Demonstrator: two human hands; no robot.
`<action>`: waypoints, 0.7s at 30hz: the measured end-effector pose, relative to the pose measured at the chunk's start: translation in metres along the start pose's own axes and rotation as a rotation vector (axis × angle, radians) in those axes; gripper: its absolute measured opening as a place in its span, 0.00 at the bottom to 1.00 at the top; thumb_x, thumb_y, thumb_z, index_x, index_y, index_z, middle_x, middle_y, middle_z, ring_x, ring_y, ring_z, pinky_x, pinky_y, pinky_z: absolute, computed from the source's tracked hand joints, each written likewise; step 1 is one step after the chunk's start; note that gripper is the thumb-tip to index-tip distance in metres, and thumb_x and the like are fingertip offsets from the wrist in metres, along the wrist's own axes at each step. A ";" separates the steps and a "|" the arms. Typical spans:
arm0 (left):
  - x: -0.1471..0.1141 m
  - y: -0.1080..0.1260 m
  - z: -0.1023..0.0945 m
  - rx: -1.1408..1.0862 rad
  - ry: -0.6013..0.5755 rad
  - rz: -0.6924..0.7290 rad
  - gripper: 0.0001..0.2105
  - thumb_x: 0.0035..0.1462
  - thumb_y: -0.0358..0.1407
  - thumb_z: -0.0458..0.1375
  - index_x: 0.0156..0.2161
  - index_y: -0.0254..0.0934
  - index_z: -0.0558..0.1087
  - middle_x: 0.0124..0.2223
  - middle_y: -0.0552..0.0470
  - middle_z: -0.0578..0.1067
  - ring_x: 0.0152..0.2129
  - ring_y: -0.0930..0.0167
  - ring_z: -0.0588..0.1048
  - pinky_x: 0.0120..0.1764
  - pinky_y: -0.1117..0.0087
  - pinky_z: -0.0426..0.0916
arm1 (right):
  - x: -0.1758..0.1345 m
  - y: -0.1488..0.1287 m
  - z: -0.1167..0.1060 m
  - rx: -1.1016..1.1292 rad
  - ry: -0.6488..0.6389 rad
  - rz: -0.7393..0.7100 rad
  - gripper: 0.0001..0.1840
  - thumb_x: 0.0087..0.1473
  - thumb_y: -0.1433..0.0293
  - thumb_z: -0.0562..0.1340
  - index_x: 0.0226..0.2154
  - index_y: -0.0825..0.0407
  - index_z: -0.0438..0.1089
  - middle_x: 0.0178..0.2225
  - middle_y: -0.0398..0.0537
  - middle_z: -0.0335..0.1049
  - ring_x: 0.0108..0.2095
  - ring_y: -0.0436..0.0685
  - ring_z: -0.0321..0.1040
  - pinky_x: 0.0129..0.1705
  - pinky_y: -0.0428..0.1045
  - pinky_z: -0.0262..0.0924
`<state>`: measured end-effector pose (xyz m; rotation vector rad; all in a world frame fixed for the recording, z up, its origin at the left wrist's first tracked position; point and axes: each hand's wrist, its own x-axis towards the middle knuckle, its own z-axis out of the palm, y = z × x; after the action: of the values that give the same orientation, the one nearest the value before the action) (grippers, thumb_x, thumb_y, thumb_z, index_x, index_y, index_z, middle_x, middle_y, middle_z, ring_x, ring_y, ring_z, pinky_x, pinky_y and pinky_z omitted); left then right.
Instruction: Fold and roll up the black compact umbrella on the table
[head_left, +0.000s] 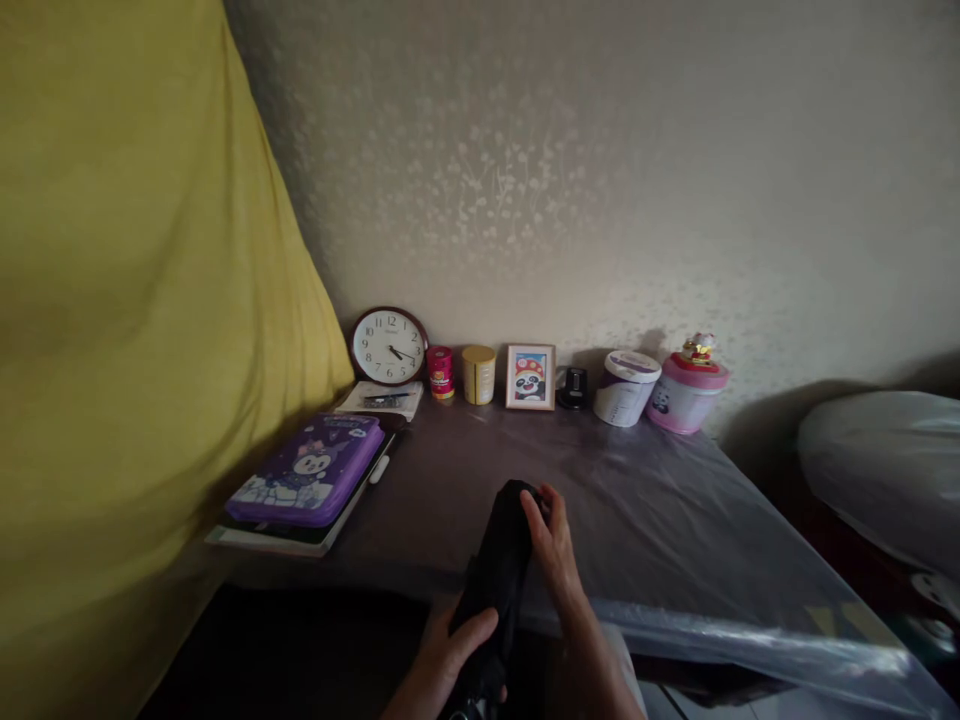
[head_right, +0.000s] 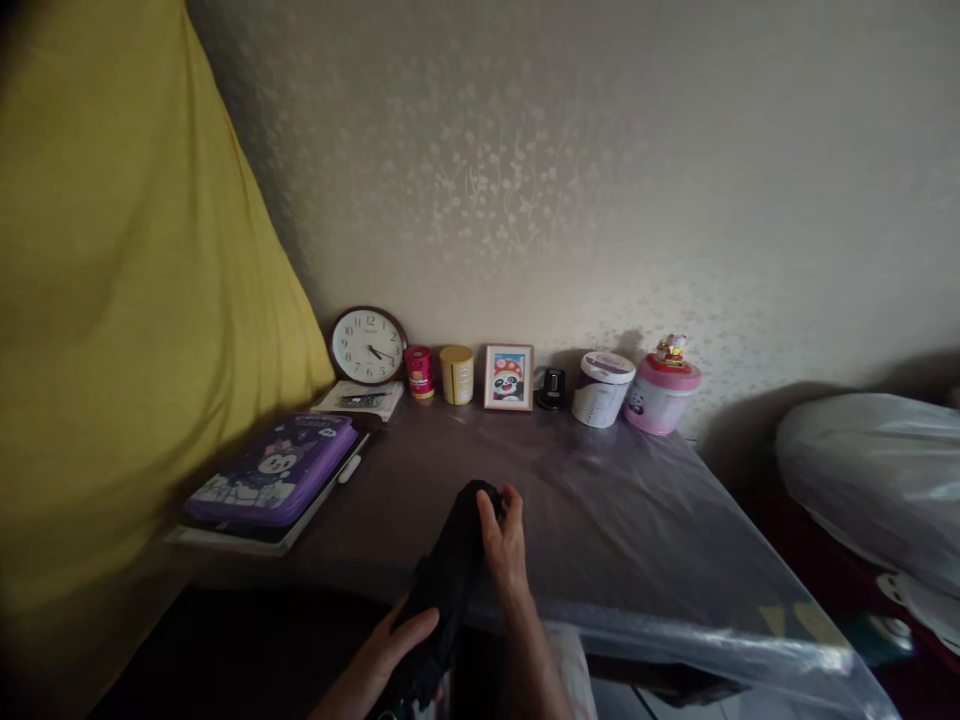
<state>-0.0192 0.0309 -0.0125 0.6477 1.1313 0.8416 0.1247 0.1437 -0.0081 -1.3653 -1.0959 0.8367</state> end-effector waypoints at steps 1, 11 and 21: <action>0.002 0.000 -0.001 0.001 0.017 0.002 0.36 0.44 0.57 0.59 0.52 0.32 0.62 0.18 0.55 0.73 0.13 0.71 0.71 0.15 0.75 0.61 | -0.003 -0.001 -0.003 -0.040 0.017 -0.112 0.30 0.47 0.53 0.62 0.49 0.53 0.65 0.50 0.55 0.67 0.52 0.64 0.62 0.54 0.58 0.56; 0.020 0.005 -0.005 -0.018 0.116 0.182 0.32 0.36 0.49 0.67 0.47 0.34 0.68 0.21 0.57 0.74 0.22 0.68 0.76 0.25 0.72 0.68 | -0.041 -0.036 -0.007 -0.329 -0.541 -0.514 0.15 0.51 0.70 0.60 0.44 0.49 0.72 0.47 0.51 0.68 0.48 0.59 0.65 0.52 0.55 0.59; 0.022 0.006 -0.011 -0.027 0.136 0.308 0.29 0.36 0.46 0.68 0.44 0.33 0.72 0.38 0.48 0.80 0.40 0.62 0.76 0.41 0.70 0.69 | -0.041 -0.045 0.001 -0.197 -0.613 -0.429 0.06 0.51 0.73 0.60 0.29 0.49 0.73 0.39 0.47 0.69 0.41 0.56 0.67 0.47 0.50 0.60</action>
<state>-0.0269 0.0526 -0.0224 0.7633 1.1558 1.1761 0.1043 0.1024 0.0318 -0.9806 -1.9097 0.8593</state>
